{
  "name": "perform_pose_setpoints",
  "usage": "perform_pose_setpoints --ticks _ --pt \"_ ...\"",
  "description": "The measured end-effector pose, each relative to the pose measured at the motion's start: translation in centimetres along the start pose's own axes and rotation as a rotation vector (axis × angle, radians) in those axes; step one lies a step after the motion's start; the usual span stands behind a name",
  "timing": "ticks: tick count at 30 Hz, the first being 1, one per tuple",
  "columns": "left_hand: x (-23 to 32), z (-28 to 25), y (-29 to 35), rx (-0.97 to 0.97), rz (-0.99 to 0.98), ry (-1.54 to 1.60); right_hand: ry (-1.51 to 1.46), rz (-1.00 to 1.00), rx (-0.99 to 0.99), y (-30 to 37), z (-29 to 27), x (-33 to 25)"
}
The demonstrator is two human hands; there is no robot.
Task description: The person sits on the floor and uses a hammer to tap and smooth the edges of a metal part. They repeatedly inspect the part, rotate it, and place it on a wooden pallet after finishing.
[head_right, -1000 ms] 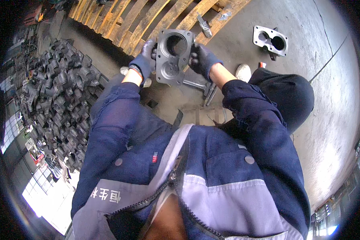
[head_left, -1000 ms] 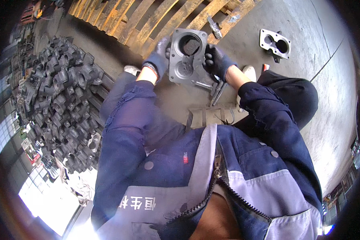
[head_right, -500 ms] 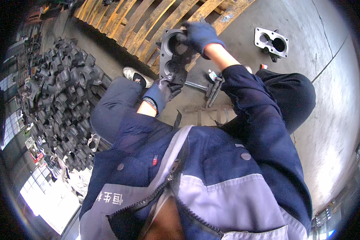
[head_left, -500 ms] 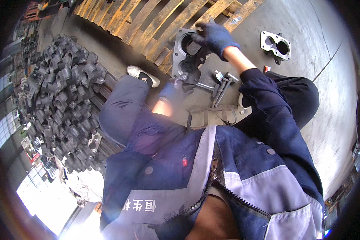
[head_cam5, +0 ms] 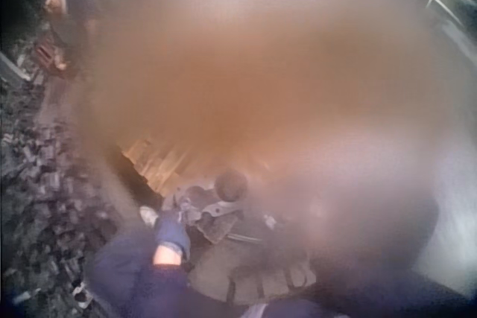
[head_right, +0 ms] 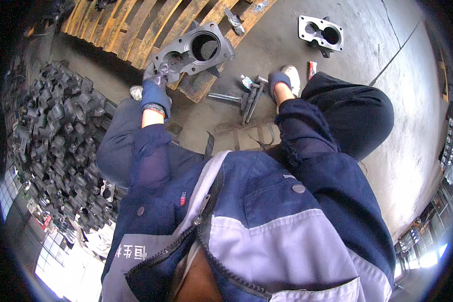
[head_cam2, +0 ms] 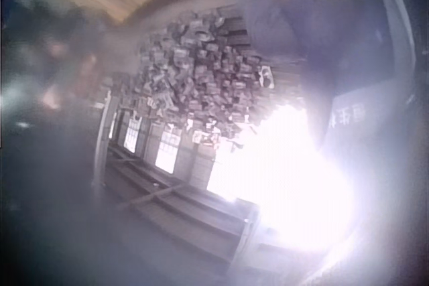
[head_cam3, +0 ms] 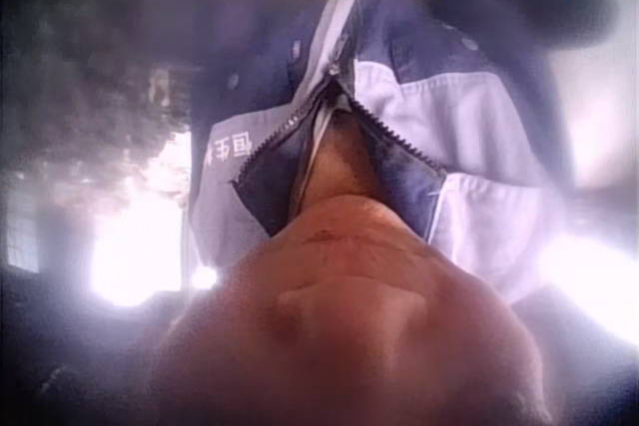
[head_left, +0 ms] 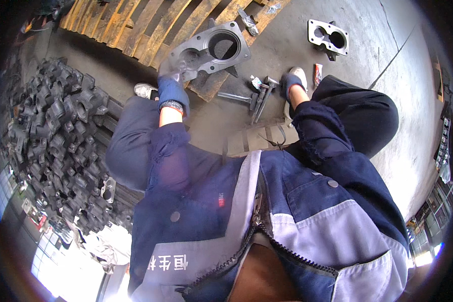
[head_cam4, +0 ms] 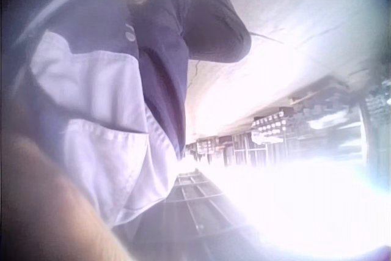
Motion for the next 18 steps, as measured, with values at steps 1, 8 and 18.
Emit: perform_pose_setpoints --ticks 1,8,18 --pt "-0.3 0.3 1.0 0.008 -0.01 -0.108 0.492 -0.039 -0.073 -1.4 2.5 1.7" --pt "-2.0 -1.3 6.7 0.079 -0.103 -0.392 -0.207 0.065 -0.2 -1.3 8.9 -3.1" --pt "-0.6 2.4 1.2 -0.018 -0.041 -0.283 -0.994 0.21 -0.004 -21.9 25.4 13.7"
Point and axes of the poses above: each hand's wrist, its own y-axis away from the middle knuckle, its own z-axis out of the palm, x = y × z, the point moved 2 cm from there along -y, towards the middle knuckle, and after that the axes turned 5 degrees about -x, right-handed, at the moved point
